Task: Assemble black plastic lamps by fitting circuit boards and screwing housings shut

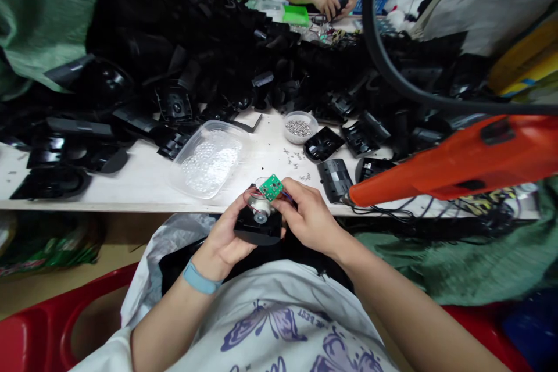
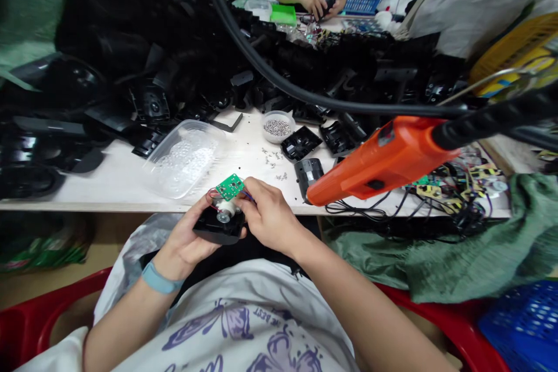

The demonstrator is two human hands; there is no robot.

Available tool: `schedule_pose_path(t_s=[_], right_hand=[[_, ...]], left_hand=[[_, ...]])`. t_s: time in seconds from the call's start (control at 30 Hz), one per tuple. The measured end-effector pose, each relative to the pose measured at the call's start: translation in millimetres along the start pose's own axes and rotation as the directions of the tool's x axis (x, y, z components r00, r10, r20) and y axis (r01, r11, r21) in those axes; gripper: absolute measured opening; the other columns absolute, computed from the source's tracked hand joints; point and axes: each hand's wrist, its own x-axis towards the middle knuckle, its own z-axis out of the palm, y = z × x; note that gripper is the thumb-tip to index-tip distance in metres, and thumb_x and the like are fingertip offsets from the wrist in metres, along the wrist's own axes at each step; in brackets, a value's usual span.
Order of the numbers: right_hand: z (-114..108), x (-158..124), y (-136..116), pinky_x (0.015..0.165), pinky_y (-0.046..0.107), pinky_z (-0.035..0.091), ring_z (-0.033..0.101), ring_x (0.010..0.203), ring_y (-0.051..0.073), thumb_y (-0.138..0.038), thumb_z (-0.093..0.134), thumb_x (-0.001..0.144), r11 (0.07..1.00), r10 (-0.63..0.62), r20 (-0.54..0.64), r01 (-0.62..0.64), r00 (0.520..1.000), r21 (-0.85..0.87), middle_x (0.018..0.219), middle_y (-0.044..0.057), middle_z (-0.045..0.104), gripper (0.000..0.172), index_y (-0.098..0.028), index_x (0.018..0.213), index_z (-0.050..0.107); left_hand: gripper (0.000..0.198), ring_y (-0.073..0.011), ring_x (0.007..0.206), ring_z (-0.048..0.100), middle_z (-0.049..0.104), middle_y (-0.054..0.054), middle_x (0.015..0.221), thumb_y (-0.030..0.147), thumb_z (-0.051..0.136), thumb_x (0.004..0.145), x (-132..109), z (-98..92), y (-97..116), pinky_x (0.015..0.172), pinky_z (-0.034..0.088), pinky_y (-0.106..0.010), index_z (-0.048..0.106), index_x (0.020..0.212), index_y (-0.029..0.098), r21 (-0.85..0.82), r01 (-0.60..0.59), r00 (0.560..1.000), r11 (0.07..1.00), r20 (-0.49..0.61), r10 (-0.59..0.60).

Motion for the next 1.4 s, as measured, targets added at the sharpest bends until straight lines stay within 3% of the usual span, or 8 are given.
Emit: schedule_pose_path(t_s=[0.23,0.47,0.73,1.0,1.17,1.4], right_hand=[[-2.3,0.0,0.3,0.067,0.026,0.038,0.05,0.069,0.014,-0.017,0.058,0.093,1.0,0.016,0.01,-0.017,1.0,0.026,0.077,-0.002,0.056,0.014,-0.022,0.082,0.051],[-3.8,-3.1,6.7,0.064,0.025,0.035,0.045,0.066,0.013,-0.024,0.063,0.095,0.993,0.11,-0.034,-0.108,0.993,0.052,0.069,-0.004,0.049,0.017,-0.02,0.078,0.059],[-1.0,-2.2,10.3,0.062,0.025,0.037,0.044,0.066,0.013,-0.028,0.065,0.093,0.978,0.139,-0.057,-0.128,0.989,0.165,0.068,-0.004,0.049,0.016,-0.019,0.08,0.066],[-5.5,-8.6,0.6,0.061,0.025,0.036,0.045,0.064,0.013,-0.022,0.065,0.09,0.978,0.144,-0.041,-0.136,0.989,0.159,0.066,-0.003,0.052,0.014,-0.017,0.076,0.067],[-8.6,-8.8,-0.2,0.059,0.025,0.034,0.045,0.063,0.012,-0.024,0.064,0.09,0.981,0.126,-0.069,-0.114,0.99,0.157,0.065,-0.004,0.051,0.017,-0.018,0.073,0.063],[-11.1,-7.6,-1.1,0.059,0.025,0.032,0.042,0.062,0.011,-0.01,0.057,0.079,0.992,0.065,-0.106,-0.052,0.992,0.117,0.062,-0.005,0.046,0.018,-0.018,0.064,0.053]], left_hand=[[0.024,-0.0268,0.08,0.078,0.081,-0.013,0.092,0.024,0.053,0.101,4.0,-7.9,-6.1,0.088,0.064,-0.056,0.074,0.096,0.012,-0.007,-0.006,0.999,1.0,0.053,0.007],[0.026,-0.0282,0.081,0.078,0.08,-0.011,0.083,0.022,0.051,0.102,8.1,-3.2,-3.1,0.093,0.06,-0.064,0.074,0.094,0.012,-0.017,0.003,0.997,1.0,0.073,-0.001],[0.009,-0.0247,0.081,0.077,0.081,-0.008,0.09,0.02,0.066,0.094,9.7,-10.1,-6.9,0.097,0.058,-0.06,0.074,0.094,0.015,-0.077,0.032,0.991,0.996,0.131,-0.021],[0.012,-0.0242,0.081,0.077,0.082,-0.008,0.09,0.022,0.063,0.096,7.8,-15.3,-19.0,0.092,0.061,-0.056,0.073,0.095,0.015,-0.071,0.033,0.985,0.997,0.174,-0.021],[0.017,-0.0255,0.082,0.076,0.081,-0.009,0.089,0.024,0.06,0.097,4.9,-7.4,-13.3,0.095,0.059,-0.059,0.074,0.099,0.014,-0.044,0.033,0.98,0.999,0.198,-0.023],[0.016,-0.0232,0.074,0.075,0.081,-0.009,0.085,0.023,0.061,0.096,8.4,-5.6,-19.0,0.092,0.061,-0.054,0.072,0.091,0.013,-0.009,0.033,0.991,0.999,0.131,-0.032]])
